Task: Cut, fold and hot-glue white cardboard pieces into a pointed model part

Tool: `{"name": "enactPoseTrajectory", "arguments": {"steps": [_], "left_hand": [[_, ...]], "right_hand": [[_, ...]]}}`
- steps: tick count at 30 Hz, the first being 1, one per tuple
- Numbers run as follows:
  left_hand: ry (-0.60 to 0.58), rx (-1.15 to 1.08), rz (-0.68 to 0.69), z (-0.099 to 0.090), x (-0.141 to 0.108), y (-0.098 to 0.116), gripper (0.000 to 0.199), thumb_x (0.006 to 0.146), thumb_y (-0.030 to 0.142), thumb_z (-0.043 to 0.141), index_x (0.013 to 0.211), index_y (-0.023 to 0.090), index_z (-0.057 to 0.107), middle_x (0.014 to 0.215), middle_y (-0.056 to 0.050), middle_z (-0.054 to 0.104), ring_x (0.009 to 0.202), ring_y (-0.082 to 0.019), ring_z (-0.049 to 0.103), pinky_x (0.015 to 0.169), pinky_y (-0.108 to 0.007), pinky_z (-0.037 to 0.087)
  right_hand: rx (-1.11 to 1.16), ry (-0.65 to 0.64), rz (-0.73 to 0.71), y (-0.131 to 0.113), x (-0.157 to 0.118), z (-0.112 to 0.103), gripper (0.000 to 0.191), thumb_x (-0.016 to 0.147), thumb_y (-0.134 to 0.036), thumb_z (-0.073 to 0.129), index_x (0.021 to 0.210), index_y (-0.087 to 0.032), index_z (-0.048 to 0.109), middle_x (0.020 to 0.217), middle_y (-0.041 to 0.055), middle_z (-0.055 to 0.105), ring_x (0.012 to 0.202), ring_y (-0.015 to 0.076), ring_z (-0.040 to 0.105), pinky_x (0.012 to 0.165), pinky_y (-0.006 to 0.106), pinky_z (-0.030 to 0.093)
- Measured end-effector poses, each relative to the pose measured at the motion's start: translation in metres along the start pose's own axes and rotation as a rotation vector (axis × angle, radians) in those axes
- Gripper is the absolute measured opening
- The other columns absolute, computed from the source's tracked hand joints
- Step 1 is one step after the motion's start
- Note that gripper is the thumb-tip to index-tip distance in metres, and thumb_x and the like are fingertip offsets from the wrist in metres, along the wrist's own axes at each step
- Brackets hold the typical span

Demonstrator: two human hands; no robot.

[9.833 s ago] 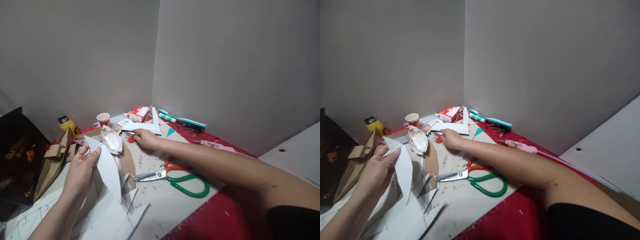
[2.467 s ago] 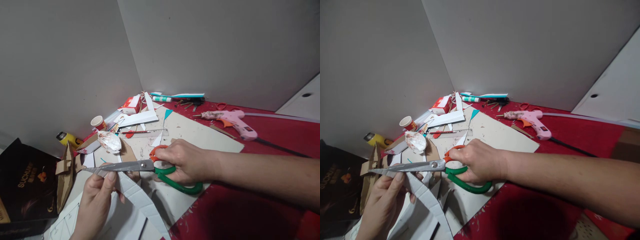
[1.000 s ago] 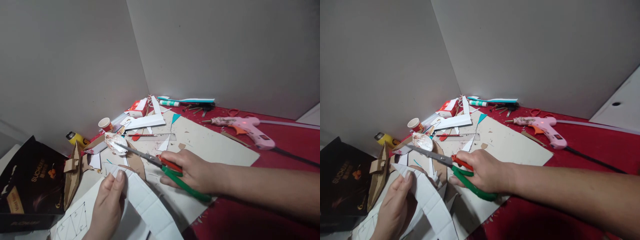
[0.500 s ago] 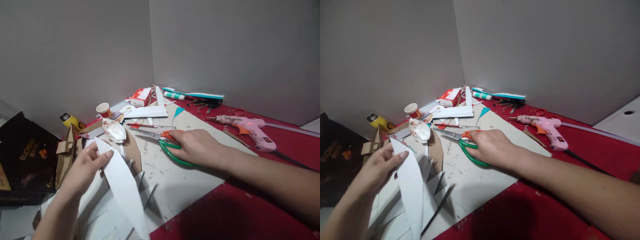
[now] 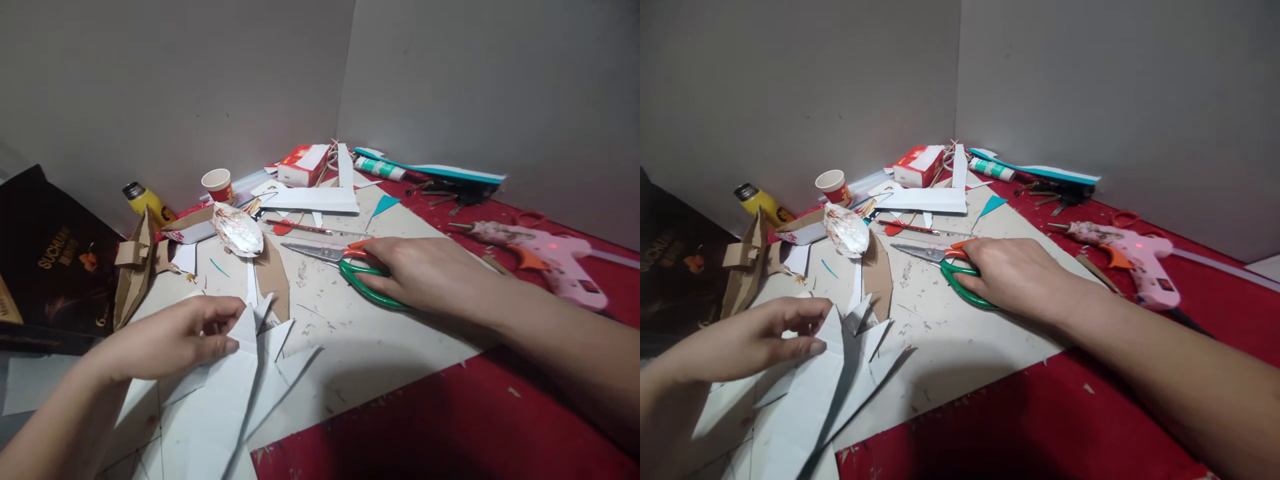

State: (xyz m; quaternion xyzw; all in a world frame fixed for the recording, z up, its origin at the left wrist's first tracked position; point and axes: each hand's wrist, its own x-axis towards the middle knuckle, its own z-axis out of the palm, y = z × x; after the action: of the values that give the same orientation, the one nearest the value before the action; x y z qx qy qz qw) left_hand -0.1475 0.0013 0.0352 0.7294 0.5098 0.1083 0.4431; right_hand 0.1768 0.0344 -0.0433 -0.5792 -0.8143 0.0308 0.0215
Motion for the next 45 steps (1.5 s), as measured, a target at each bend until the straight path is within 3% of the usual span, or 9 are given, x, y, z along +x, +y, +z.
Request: {"name": "enactPoseTrajectory", "arguments": {"steps": [3,6,9,13,19,23,27,35,45], "left_hand": [[-0.284,0.159,-0.054,0.012,0.004,0.003,0.011,0.086,0.024,0.053,0.079,0.021,0.062,0.070,0.003,0.052,0.063,-0.013,0.046,0.057,-0.020,0.039],[-0.300,0.187,-0.031,0.018,0.010,0.006,0.019,0.087,0.019,0.047,0.084,0.022,0.067,0.077,0.000,0.062,0.069,-0.015,0.053,0.063,-0.021,0.040],[-0.248,0.151,0.019,0.023,0.016,0.005,0.026,0.085,0.017,0.049,0.093,0.025,0.073,0.089,-0.003,0.071,0.080,-0.019,0.061,0.073,-0.025,0.044],[-0.117,0.151,-0.029,0.031,0.019,-0.003,0.024,0.081,0.020,0.055,0.098,0.023,0.072,0.085,-0.002,0.071,0.074,-0.018,0.061,0.066,-0.024,0.044],[-0.051,0.186,-0.057,0.046,0.017,-0.015,0.024,0.087,0.028,0.050,0.093,0.023,0.073,0.084,-0.004,0.073,0.074,-0.019,0.064,0.067,-0.026,0.046],[0.032,0.243,-0.005,0.054,0.013,-0.024,0.025,0.088,0.028,0.052,0.099,0.026,0.074,0.092,-0.005,0.076,0.080,-0.022,0.069,0.071,-0.029,0.049],[0.090,0.292,0.045,0.057,0.010,-0.033,0.024,0.087,0.030,0.055,0.102,0.027,0.074,0.094,-0.006,0.076,0.082,-0.023,0.070,0.073,-0.030,0.050],[0.089,0.354,0.083,0.057,0.008,-0.038,0.025,0.088,0.031,0.053,0.103,0.028,0.072,0.095,-0.004,0.076,0.085,-0.023,0.070,0.072,-0.030,0.050],[0.073,0.319,0.096,0.054,0.007,-0.032,0.024,0.086,0.032,0.055,0.101,0.028,0.073,0.094,-0.003,0.075,0.082,-0.023,0.069,0.070,-0.029,0.049]], "right_hand": [[0.044,0.015,-0.028,0.002,-0.001,0.000,0.035,0.086,-0.044,0.048,0.106,-0.021,0.064,0.090,0.0114,0.069,0.070,0.0285,0.062,0.054,0.034,0.037],[0.043,-0.020,-0.022,0.001,-0.002,-0.003,0.038,0.086,-0.045,0.048,0.110,-0.019,0.062,0.095,0.0127,0.068,0.075,0.0301,0.063,0.058,0.037,0.041],[0.039,-0.045,-0.015,-0.001,-0.002,-0.004,0.039,0.088,-0.046,0.047,0.111,-0.019,0.061,0.099,0.0132,0.068,0.077,0.0298,0.063,0.061,0.038,0.043],[0.061,-0.007,-0.029,0.000,-0.001,-0.002,0.036,0.088,-0.043,0.047,0.109,-0.018,0.063,0.106,0.0132,0.066,0.080,0.0279,0.062,0.062,0.037,0.043],[0.001,0.081,-0.078,0.005,-0.002,-0.001,0.039,0.089,-0.045,0.045,0.102,-0.015,0.066,0.091,0.0145,0.063,0.083,0.0287,0.058,0.064,0.036,0.043],[0.331,0.177,-0.123,-0.018,-0.012,-0.009,0.030,0.088,-0.039,0.047,0.098,-0.017,0.065,0.092,0.0115,0.065,0.083,0.0240,0.060,0.069,0.034,0.045],[0.816,-0.149,-0.160,-0.052,-0.020,-0.011,0.019,0.085,-0.033,0.052,0.091,-0.021,0.065,0.069,0.0006,0.063,0.056,0.0124,0.054,0.052,0.024,0.041],[1.076,-0.624,0.091,-0.084,0.006,-0.003,0.017,0.075,-0.028,0.061,0.090,-0.020,0.060,0.065,-0.0032,0.059,0.049,0.0112,0.054,0.043,0.021,0.041],[1.179,-0.668,-0.001,-0.093,0.016,-0.004,0.007,0.070,-0.011,0.058,0.067,-0.017,0.056,0.053,-0.0077,0.050,0.047,0.0053,0.043,0.042,0.015,0.031]]}}
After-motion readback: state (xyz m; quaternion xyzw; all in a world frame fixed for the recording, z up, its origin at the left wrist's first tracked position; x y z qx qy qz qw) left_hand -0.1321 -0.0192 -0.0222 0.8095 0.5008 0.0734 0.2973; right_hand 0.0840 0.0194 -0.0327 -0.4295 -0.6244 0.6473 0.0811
